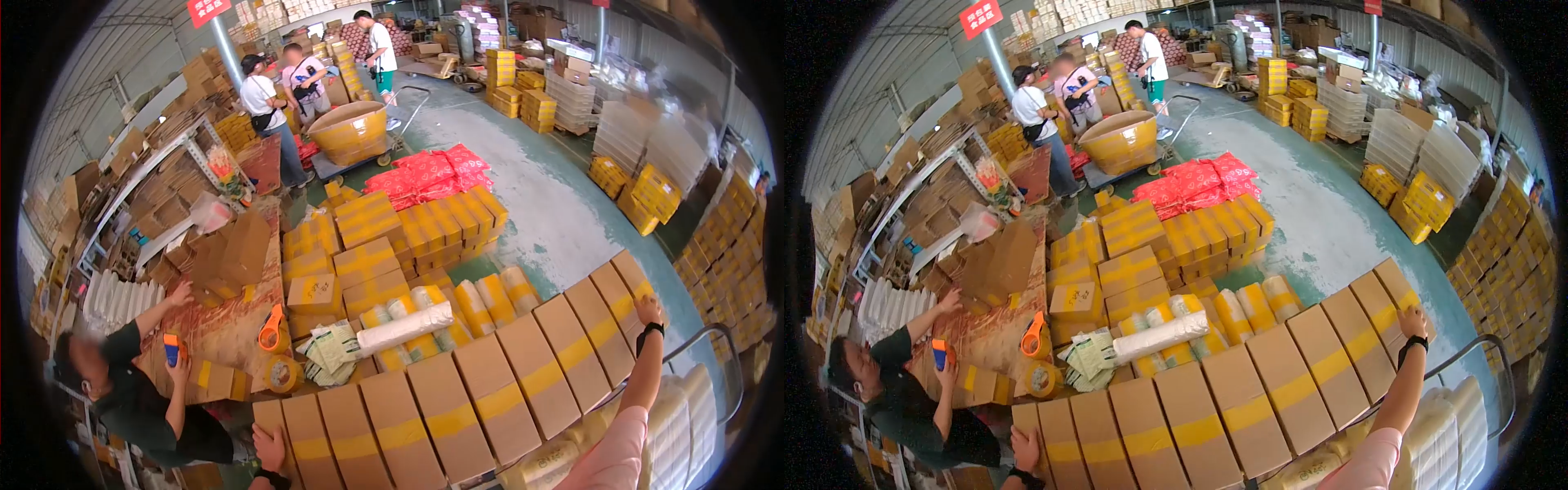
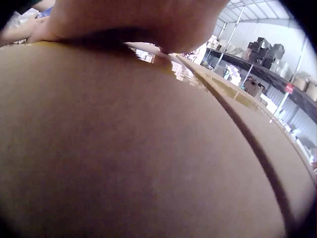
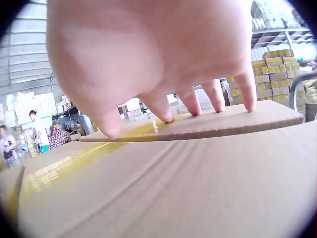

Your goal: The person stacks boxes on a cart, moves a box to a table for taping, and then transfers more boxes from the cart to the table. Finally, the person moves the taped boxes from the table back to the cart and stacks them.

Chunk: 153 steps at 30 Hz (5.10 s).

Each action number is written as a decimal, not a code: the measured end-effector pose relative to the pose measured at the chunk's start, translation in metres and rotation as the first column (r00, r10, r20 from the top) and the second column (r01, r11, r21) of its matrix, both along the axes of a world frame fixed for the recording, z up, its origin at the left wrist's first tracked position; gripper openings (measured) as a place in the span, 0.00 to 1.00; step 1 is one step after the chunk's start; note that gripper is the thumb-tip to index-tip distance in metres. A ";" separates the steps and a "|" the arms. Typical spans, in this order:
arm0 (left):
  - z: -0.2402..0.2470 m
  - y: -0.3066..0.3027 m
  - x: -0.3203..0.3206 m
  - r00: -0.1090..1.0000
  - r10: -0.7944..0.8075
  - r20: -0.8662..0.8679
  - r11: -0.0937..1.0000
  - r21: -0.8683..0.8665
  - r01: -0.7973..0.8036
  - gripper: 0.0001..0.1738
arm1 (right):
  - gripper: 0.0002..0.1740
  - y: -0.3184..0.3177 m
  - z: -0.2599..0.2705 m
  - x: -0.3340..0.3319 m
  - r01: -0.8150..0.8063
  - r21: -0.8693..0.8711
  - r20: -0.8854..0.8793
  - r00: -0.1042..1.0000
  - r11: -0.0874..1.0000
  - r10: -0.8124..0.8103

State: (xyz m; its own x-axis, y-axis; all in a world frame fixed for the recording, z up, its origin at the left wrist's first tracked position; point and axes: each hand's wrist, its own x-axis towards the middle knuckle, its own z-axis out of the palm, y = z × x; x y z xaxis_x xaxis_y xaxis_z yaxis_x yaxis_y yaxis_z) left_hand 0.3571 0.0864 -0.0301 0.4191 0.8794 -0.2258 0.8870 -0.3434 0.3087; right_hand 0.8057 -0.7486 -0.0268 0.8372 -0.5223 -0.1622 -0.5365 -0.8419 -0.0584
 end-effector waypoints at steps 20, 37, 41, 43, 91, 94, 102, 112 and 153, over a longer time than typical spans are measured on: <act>0.035 0.047 -0.076 0.755 -0.106 0.647 0.717 -0.476 0.509 0.39 | 0.21 0.217 0.078 -0.341 -0.418 0.359 0.328 0.893 0.834 0.307; -0.100 0.278 -0.463 0.922 -0.341 0.182 0.649 -0.664 0.371 0.31 | 0.18 0.657 0.083 -0.731 -0.505 0.804 0.255 0.769 0.314 0.586; -0.135 0.294 -0.540 0.971 -0.221 0.087 0.757 -0.612 0.227 0.28 | 0.19 0.713 0.039 -0.741 -0.562 0.796 0.231 0.628 0.227 0.744; -0.167 0.302 -0.573 0.984 -0.150 0.096 0.738 -0.651 0.176 0.27 | 0.20 0.737 0.033 -0.743 -0.595 0.766 0.170 0.553 0.244 0.816; -0.215 0.285 -0.526 0.997 0.063 -0.047 0.710 -0.700 -0.078 0.28 | 0.19 0.764 -0.195 -0.648 -0.867 0.462 -0.329 0.026 0.185 0.944; -0.200 0.280 -0.526 0.997 0.072 -0.009 0.738 -0.672 -0.059 0.28 | 0.18 0.767 -0.207 -0.653 -0.909 0.383 -0.404 -0.007 0.162 0.915; -0.215 0.275 -0.533 0.994 0.102 0.027 0.724 -0.687 -0.056 0.29 | 0.19 0.758 -0.231 -0.654 -0.879 0.334 -0.344 0.224 0.342 0.912; -0.228 0.279 -0.542 0.987 -0.155 0.031 0.769 -0.624 0.140 0.23 | 0.17 0.768 -0.217 -0.661 -0.915 0.282 -0.460 0.134 0.288 0.878; -0.191 0.271 -0.549 0.999 0.012 -0.035 0.793 -0.608 -0.030 0.19 | 0.17 0.794 -0.200 -0.659 -0.784 0.465 -0.361 0.256 0.411 0.897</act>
State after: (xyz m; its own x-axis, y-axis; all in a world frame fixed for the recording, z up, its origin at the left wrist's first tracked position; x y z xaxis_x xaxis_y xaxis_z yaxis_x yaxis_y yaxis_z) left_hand -0.1918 0.3571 -0.2207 0.3877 0.5647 -0.7286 0.9030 -0.0741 0.4231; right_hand 0.1471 0.0458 -0.2267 0.5322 0.5090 -0.6765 0.4896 -0.8369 -0.2446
